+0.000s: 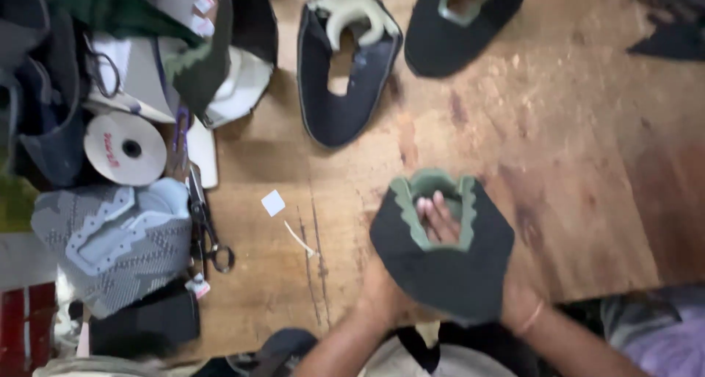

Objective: The person sits at a workbench covered with shoe uppers and inserts foam padding into each upper by hand, pressing and shaping the padding inside, turning the uppers over, and setting finished ones aside while picking up the next upper.

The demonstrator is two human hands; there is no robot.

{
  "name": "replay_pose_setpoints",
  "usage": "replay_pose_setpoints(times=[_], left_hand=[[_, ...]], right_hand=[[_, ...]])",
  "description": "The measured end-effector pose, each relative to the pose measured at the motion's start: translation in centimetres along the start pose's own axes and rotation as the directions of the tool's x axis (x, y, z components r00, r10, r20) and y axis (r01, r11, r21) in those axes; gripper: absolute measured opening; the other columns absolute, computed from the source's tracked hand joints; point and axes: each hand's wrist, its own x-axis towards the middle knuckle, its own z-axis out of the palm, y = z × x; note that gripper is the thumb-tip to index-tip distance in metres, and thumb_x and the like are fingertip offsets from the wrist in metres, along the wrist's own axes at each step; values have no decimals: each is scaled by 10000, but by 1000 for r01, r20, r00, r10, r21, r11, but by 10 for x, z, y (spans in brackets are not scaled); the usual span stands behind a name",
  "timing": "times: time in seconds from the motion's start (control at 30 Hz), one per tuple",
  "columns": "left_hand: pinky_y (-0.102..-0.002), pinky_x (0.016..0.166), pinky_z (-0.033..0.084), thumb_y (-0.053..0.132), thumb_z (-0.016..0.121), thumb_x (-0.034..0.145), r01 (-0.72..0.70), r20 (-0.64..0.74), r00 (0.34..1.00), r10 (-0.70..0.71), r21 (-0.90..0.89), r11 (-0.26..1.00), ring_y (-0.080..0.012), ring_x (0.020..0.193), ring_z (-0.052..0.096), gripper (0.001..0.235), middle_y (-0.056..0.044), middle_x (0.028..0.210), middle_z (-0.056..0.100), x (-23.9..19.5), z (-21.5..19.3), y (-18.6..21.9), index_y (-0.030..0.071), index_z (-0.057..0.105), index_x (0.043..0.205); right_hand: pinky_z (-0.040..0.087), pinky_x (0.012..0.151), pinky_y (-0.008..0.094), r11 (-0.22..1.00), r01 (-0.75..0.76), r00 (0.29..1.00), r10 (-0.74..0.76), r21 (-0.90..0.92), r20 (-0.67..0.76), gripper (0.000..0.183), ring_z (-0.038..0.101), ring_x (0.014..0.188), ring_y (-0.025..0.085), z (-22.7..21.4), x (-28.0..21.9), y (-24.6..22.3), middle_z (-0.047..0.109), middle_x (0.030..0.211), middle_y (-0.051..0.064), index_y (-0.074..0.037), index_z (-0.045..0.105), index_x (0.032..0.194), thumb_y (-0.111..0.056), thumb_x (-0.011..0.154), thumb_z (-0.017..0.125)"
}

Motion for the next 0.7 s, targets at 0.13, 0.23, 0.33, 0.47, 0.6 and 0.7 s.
replay_pose_setpoints(times=[0.13,0.23,0.33,0.47,0.6,0.7], left_hand=[[-668,1282,235,328,672,910,-55,-300,954,-18,-233,971,-457,1567,343,717,-231,1655,366,4,-8,-10,125,421,1550],[-673,1249,221,355,692,860,-66,-295,955,-2,-220,973,-486,1547,320,757,-182,1658,356,13,-27,2,202,444,1558],[-697,1199,204,399,696,802,-108,-246,965,94,-45,993,-515,1509,306,813,-136,1651,339,20,-19,7,198,447,1549],[-693,1239,221,325,676,897,-56,-374,927,37,-41,998,-557,1525,281,803,-341,1660,232,15,13,11,0,412,1583],[-636,1252,305,329,693,872,-73,-322,942,92,69,995,-454,1560,384,714,-262,1674,373,51,40,1,84,499,1515],[-614,1208,376,415,723,885,-190,-423,875,235,147,971,-507,1393,470,700,-322,1458,490,83,14,-3,19,523,1427]], right_hand=[[537,947,476,990,-118,969,132,-79,210,441,660,1084,369,25,-11,5,646,1206,140,-149,571,1350,-241,925,642],[561,906,457,957,-218,904,272,-191,330,398,696,1025,334,46,-58,33,693,1138,113,-184,634,1264,-302,889,694],[586,864,439,908,-294,812,403,-299,423,359,733,966,300,58,-95,77,740,1069,87,-217,696,1178,-363,854,746],[587,727,444,915,-391,915,398,-100,67,372,719,826,308,27,-95,61,733,1029,132,-96,705,1051,-280,738,786],[568,728,479,983,-146,879,180,111,-441,435,688,861,381,-31,-36,5,694,1093,212,4,656,1128,-138,720,714],[556,917,496,991,60,851,11,117,-526,408,682,1097,411,21,-50,62,690,1175,187,-34,668,1204,-73,798,668]])
